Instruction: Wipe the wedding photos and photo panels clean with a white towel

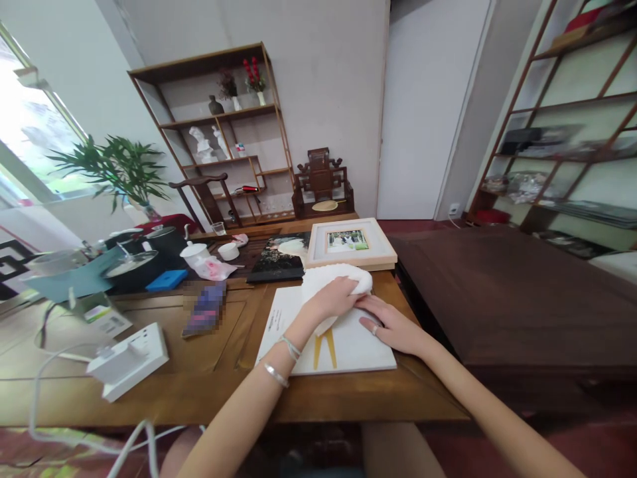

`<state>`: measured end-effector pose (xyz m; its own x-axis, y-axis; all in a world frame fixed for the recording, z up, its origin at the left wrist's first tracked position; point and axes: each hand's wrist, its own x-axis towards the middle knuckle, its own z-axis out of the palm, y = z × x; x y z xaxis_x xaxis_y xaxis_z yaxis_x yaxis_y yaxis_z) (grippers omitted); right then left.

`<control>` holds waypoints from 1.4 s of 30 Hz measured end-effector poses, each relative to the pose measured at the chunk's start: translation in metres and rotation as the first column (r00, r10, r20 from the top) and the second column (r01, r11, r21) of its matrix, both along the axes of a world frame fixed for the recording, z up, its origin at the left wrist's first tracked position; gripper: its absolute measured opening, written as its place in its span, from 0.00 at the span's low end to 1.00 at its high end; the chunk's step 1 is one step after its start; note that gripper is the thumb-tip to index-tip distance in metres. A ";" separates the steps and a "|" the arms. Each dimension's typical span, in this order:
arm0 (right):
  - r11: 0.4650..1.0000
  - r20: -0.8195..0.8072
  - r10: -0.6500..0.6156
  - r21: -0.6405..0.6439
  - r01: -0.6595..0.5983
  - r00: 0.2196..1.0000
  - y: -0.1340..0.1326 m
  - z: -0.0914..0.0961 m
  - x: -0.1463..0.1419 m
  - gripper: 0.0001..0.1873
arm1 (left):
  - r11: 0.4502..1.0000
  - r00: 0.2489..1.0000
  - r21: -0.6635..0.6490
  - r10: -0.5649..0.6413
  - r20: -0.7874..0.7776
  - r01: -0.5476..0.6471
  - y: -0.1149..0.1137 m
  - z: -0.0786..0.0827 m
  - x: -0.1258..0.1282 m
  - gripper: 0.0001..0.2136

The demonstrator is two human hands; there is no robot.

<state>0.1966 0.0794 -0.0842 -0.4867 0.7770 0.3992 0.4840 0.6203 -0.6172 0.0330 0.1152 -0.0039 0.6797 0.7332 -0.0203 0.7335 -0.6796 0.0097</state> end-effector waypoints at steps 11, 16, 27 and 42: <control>0.998 0.021 -0.039 -0.038 0.040 0.999 -0.002 -0.005 0.002 0.20 | 0.987 0.987 0.017 0.160 0.015 -0.160 -0.018 -0.011 -0.057 0.12; 0.997 0.057 -0.042 -0.060 0.045 0.998 -0.002 -0.005 0.004 0.21 | 0.990 0.991 -0.032 0.135 -0.002 -0.135 -0.053 -0.015 -0.080 0.13; 0.997 0.055 -0.036 -0.071 0.040 0.998 -0.001 -0.006 0.005 0.21 | 0.991 1.000 -0.131 -0.016 -0.016 0.014 -0.127 -0.012 -0.061 0.16; 0.998 0.071 -0.039 -0.050 0.042 0.997 -0.001 -0.002 0.003 0.20 | 0.996 0.995 0.025 0.091 -0.034 -0.090 -0.066 -0.020 -0.040 0.14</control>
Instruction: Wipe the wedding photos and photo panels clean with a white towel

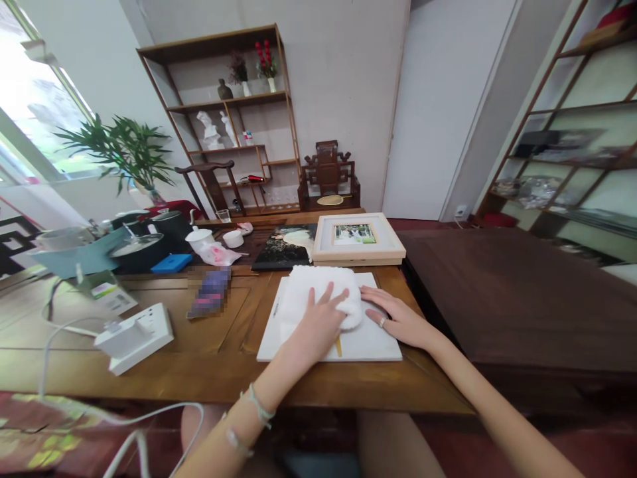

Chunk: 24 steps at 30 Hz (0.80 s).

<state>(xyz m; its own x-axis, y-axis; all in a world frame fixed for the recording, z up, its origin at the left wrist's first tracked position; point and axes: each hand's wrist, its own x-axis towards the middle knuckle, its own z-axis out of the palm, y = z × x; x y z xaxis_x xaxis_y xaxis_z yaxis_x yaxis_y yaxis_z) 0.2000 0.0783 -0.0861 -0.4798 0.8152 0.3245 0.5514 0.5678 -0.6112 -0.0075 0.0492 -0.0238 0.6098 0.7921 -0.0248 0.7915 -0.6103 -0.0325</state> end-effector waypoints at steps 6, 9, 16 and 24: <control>1.000 -0.026 0.005 0.003 -0.005 1.000 0.001 -0.002 0.001 0.20 | 0.993 0.996 -0.073 -0.092 0.019 0.093 -0.065 -0.021 -0.006 0.12; 1.000 -0.031 0.022 0.004 -0.022 0.999 0.002 -0.003 0.002 0.21 | 0.991 0.992 -0.066 -0.111 0.055 0.114 -0.079 -0.023 -0.009 0.12; 1.000 -0.033 0.009 -0.026 -0.010 0.999 0.002 -0.003 0.001 0.21 | 0.990 0.996 -0.137 0.041 0.081 -0.030 -0.027 0.011 -0.012 0.13; 0.999 -0.028 0.007 -0.043 -0.009 1.000 0.002 -0.005 0.002 0.22 | 0.993 0.985 -0.097 0.083 0.150 -0.069 0.054 0.001 -0.015 0.11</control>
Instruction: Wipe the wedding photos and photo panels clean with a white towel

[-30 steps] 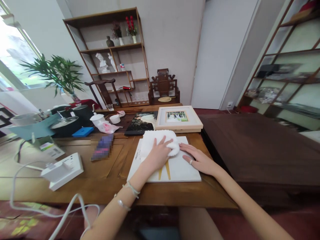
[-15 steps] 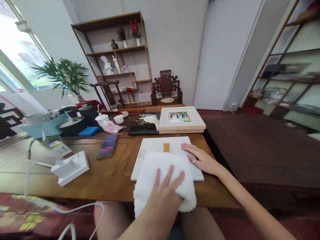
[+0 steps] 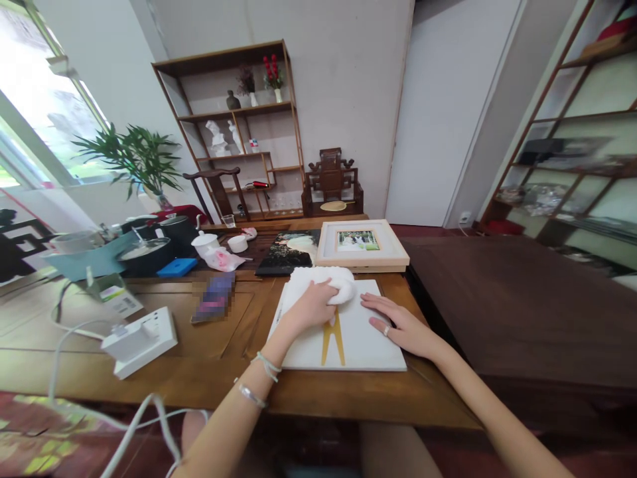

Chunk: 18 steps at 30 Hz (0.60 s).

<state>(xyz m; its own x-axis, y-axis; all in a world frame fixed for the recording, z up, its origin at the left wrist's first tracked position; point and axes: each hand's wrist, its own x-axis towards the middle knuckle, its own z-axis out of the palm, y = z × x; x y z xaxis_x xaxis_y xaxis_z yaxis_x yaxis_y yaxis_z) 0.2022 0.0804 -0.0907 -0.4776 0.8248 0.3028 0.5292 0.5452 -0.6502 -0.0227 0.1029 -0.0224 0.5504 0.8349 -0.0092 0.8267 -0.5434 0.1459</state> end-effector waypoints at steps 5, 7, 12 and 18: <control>1.000 0.002 -0.005 0.003 0.005 1.000 -0.001 0.001 0.000 0.21 | 0.994 0.995 0.047 0.094 0.025 -0.095 0.002 -0.003 -0.021 0.11; 1.000 0.002 -0.010 -0.004 0.010 1.000 -0.001 0.001 0.000 0.21 | 0.991 0.992 0.046 0.126 0.016 -0.126 0.000 -0.002 -0.037 0.12; 1.000 -0.004 -0.009 -0.015 0.009 1.000 -0.001 0.000 0.001 0.21 | 0.992 0.991 0.014 0.128 -0.041 -0.127 -0.009 -0.004 -0.070 0.15; 1.000 0.013 -0.014 -0.019 0.014 1.000 -0.001 0.000 0.001 0.22 | 0.988 0.993 -0.132 0.066 -0.096 -0.079 -0.075 0.004 -0.057 0.17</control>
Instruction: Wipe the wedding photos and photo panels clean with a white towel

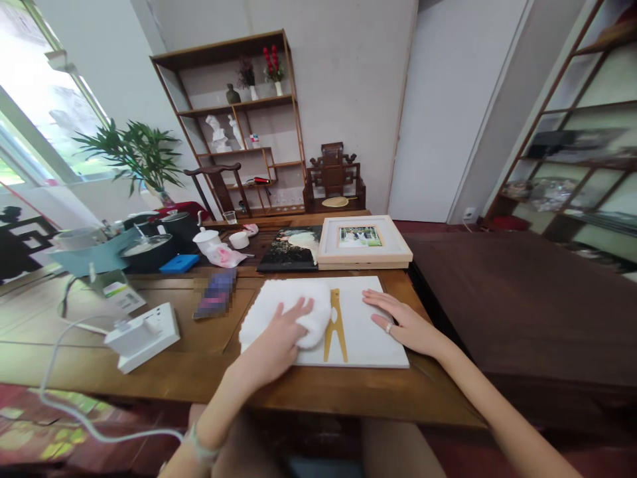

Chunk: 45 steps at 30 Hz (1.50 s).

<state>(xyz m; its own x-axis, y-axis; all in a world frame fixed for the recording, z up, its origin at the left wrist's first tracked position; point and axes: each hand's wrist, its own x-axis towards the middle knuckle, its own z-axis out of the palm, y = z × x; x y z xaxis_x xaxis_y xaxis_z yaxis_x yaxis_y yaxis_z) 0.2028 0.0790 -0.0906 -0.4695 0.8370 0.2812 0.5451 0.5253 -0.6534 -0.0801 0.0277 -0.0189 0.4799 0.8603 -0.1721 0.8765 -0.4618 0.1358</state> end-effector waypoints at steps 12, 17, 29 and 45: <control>1.000 0.007 0.000 -0.010 0.000 1.000 0.000 0.002 0.000 0.23 | 0.999 0.998 -0.041 0.025 0.057 -0.023 0.008 0.004 -0.012 0.17; 1.000 -0.009 0.009 0.002 -0.008 1.000 0.000 0.002 0.000 0.22 | 0.994 0.999 0.108 0.021 0.050 -0.026 0.065 -0.007 -0.010 0.08; 1.000 0.020 0.006 0.000 -0.006 1.000 0.000 0.002 0.001 0.22 | 0.997 0.999 0.073 -0.008 -0.050 0.012 -0.002 -0.001 0.001 0.12; 1.000 -0.003 0.008 -0.004 -0.008 1.000 -0.002 0.002 0.002 0.22 | 0.992 0.998 0.112 0.062 -0.013 -0.060 -0.025 -0.010 0.001 0.13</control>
<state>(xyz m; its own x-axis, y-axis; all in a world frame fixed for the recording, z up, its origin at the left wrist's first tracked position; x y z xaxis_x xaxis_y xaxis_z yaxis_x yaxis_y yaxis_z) 0.2049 0.0772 -0.0882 -0.4753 0.8343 0.2793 0.5388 0.5270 -0.6572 -0.0793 0.0028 -0.0290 0.4237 0.9022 -0.0804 0.9053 -0.4187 0.0718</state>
